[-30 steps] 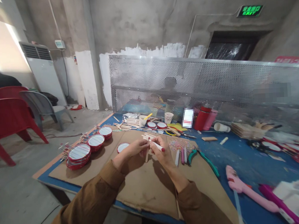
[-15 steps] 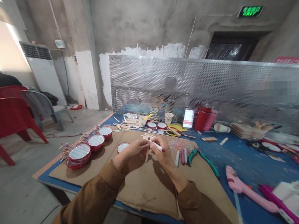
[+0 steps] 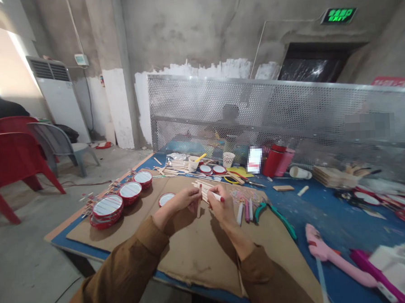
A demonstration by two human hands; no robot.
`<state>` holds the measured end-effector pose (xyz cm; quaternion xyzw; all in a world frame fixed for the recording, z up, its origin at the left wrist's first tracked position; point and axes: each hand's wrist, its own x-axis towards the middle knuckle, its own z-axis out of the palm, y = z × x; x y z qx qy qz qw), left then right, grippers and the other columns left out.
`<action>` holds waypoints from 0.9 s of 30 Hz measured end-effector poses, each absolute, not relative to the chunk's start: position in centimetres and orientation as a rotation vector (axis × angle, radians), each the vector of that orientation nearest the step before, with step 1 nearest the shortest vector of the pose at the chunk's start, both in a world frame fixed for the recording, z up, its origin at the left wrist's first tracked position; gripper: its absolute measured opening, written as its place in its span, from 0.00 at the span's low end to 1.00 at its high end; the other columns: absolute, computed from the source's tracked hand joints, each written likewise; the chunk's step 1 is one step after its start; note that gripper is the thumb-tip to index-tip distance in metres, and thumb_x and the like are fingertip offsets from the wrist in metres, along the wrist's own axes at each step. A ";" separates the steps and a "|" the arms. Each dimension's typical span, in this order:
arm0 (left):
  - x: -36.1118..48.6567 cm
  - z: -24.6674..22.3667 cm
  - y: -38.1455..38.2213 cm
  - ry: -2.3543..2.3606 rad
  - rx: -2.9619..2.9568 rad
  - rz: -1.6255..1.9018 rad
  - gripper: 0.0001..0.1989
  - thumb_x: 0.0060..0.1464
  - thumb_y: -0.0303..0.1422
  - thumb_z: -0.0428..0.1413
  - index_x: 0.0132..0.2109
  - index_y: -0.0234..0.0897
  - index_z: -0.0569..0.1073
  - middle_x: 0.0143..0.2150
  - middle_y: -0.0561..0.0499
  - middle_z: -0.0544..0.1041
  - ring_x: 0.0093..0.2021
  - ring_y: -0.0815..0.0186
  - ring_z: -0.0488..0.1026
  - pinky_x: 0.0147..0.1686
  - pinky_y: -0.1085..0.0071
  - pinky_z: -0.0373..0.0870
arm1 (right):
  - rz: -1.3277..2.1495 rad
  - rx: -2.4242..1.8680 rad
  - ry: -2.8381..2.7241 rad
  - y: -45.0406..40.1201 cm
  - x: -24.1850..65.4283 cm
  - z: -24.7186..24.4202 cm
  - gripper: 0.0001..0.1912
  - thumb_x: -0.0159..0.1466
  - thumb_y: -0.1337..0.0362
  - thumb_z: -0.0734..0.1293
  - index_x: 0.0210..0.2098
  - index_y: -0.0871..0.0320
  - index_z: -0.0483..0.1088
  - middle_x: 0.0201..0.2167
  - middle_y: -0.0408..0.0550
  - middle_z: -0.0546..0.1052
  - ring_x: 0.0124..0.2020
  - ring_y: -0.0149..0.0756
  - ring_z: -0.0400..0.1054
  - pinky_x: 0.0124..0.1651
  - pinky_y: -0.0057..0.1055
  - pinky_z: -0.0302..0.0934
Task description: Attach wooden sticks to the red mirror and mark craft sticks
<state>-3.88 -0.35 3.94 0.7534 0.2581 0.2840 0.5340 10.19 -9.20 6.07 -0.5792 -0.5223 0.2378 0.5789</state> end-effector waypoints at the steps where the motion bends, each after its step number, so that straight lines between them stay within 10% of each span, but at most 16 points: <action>1: -3.9 3.9 -0.3 0.624 1.805 0.677 0.14 0.57 0.39 0.54 0.27 0.37 0.64 0.19 0.56 0.65 0.20 0.73 0.62 0.20 0.77 0.59 | 0.557 -1.350 -1.195 -9.2 10.3 6.1 0.11 0.56 0.54 0.67 0.30 0.54 0.66 0.19 0.40 0.71 0.19 0.33 0.65 0.22 0.29 0.59; 27: -3.7 2.8 0.5 0.601 1.759 0.644 0.16 0.56 0.43 0.55 0.28 0.36 0.65 0.19 0.55 0.66 0.18 0.72 0.64 0.19 0.75 0.60 | 0.616 -1.232 -1.330 -8.9 10.3 5.6 0.14 0.58 0.51 0.68 0.33 0.56 0.67 0.22 0.42 0.73 0.21 0.32 0.66 0.24 0.28 0.59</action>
